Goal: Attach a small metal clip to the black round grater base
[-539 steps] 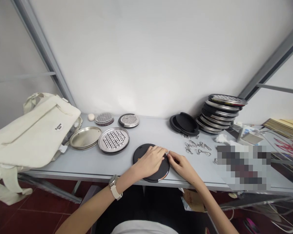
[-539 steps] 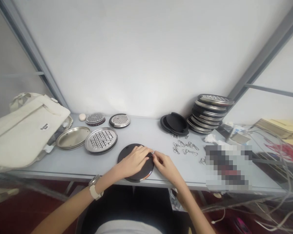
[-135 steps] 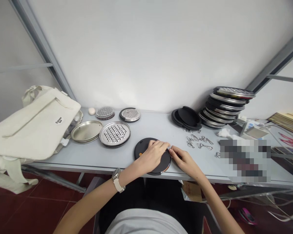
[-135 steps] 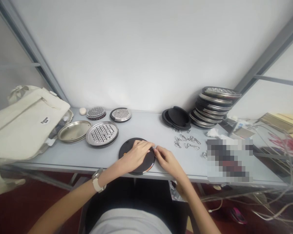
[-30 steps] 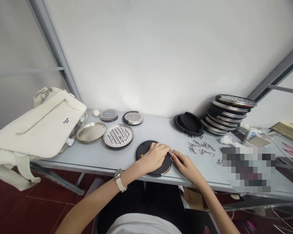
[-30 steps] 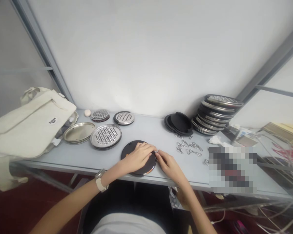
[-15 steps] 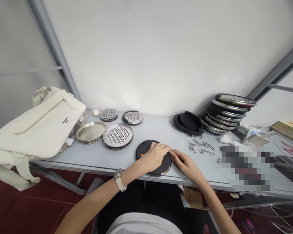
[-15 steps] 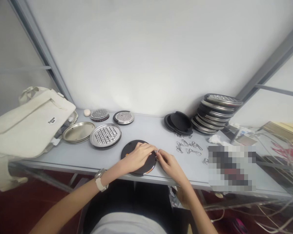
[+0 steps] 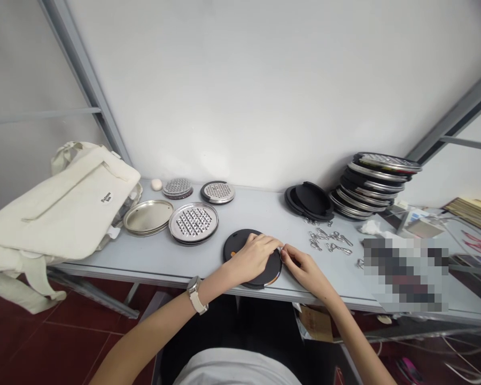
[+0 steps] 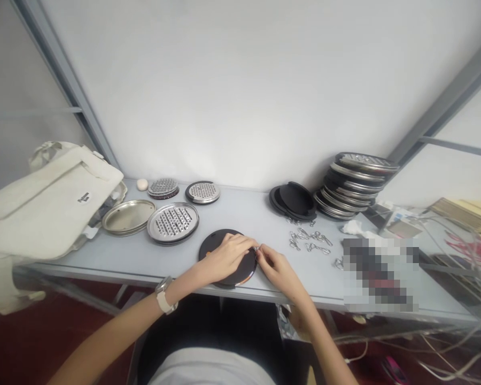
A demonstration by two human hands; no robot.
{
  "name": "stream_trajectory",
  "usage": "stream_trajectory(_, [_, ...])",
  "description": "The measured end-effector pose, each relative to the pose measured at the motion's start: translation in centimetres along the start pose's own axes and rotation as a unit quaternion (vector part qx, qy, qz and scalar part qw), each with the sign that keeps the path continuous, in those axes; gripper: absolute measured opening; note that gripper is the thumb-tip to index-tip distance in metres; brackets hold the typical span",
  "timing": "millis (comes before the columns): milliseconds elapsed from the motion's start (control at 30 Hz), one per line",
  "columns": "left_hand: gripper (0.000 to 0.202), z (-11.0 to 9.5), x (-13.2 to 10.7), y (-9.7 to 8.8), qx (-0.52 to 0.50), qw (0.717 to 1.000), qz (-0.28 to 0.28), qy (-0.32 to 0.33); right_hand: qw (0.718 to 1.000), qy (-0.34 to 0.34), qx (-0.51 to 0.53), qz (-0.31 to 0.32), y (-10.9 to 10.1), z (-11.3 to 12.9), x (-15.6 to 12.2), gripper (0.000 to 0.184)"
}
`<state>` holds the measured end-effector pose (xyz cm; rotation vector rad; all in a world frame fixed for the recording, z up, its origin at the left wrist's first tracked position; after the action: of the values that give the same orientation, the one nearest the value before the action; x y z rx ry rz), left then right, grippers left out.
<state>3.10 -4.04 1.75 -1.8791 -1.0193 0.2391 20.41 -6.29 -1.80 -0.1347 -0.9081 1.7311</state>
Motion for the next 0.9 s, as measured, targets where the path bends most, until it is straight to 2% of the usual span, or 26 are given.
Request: stream_trajectory(900, [0.038, -0.18, 0.00, -0.14, 0.003, 1.000, 0.001, -0.005, 1.000, 0.002, -0.004, -0.005, -0.17, -0.01, -0.19, 0.032])
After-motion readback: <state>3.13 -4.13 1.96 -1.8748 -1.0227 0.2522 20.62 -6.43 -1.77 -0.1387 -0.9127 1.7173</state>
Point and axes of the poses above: each hand's wrist, its own x-axis towards the middle knuckle, its own y-axis out of the palm, z = x × y, the point moved 2 cm from there along x, towards the middle knuckle, and after that the axes turned 13 degrees about -y, right-handed, at the moved point
